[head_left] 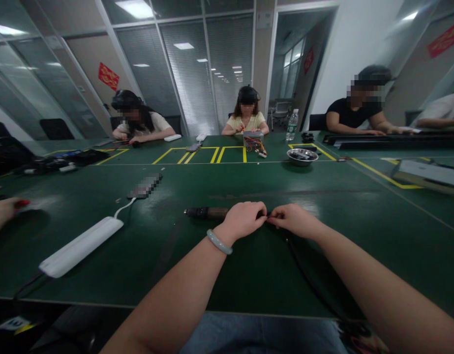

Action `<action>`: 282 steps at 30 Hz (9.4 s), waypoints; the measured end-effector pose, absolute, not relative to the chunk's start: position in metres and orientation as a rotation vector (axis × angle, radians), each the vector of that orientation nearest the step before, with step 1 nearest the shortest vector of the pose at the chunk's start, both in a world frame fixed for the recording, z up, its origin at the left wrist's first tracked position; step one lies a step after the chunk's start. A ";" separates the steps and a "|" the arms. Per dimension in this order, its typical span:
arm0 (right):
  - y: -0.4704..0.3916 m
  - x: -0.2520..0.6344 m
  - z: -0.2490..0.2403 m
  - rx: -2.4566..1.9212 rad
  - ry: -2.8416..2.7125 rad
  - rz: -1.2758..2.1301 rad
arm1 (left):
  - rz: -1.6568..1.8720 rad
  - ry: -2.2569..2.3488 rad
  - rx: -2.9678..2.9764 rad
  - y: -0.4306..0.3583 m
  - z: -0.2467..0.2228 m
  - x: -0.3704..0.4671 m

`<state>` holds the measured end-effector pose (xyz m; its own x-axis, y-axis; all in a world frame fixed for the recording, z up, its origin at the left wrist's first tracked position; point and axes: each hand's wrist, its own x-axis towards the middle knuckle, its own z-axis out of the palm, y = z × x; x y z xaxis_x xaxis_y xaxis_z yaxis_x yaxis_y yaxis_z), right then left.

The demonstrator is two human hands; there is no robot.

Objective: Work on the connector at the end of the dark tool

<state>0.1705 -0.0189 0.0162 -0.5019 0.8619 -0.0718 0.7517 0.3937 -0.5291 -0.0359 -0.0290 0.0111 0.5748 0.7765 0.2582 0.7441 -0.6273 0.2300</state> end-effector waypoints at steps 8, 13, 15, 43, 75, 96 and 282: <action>-0.021 0.169 0.019 -1.458 -2.429 0.748 | 0.466 1.318 2.671 -0.031 0.014 -0.035; -0.021 0.170 0.019 -1.468 -2.427 0.751 | 0.485 1.321 2.667 -0.030 0.014 -0.035; -0.020 0.170 0.018 -1.473 -2.429 0.756 | 0.475 1.328 2.655 -0.030 0.014 -0.035; -0.021 0.170 0.019 -1.461 -2.442 0.749 | 0.452 1.320 2.653 -0.032 0.016 -0.035; -0.021 0.170 0.020 -1.461 -2.441 0.764 | 0.506 1.294 2.698 -0.032 0.014 -0.035; -0.018 0.171 0.015 -1.440 -2.426 0.767 | 0.516 1.298 2.708 -0.032 0.014 -0.035; -0.017 0.174 0.015 -1.420 -2.413 0.863 | 0.420 1.304 2.701 -0.033 0.019 -0.034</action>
<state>0.1736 -0.0166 0.0154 -0.5134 0.8512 -0.1092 0.7274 0.3642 -0.5816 -0.0343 -0.0332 0.0187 0.5922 0.7810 0.1981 0.7497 -0.6242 0.2197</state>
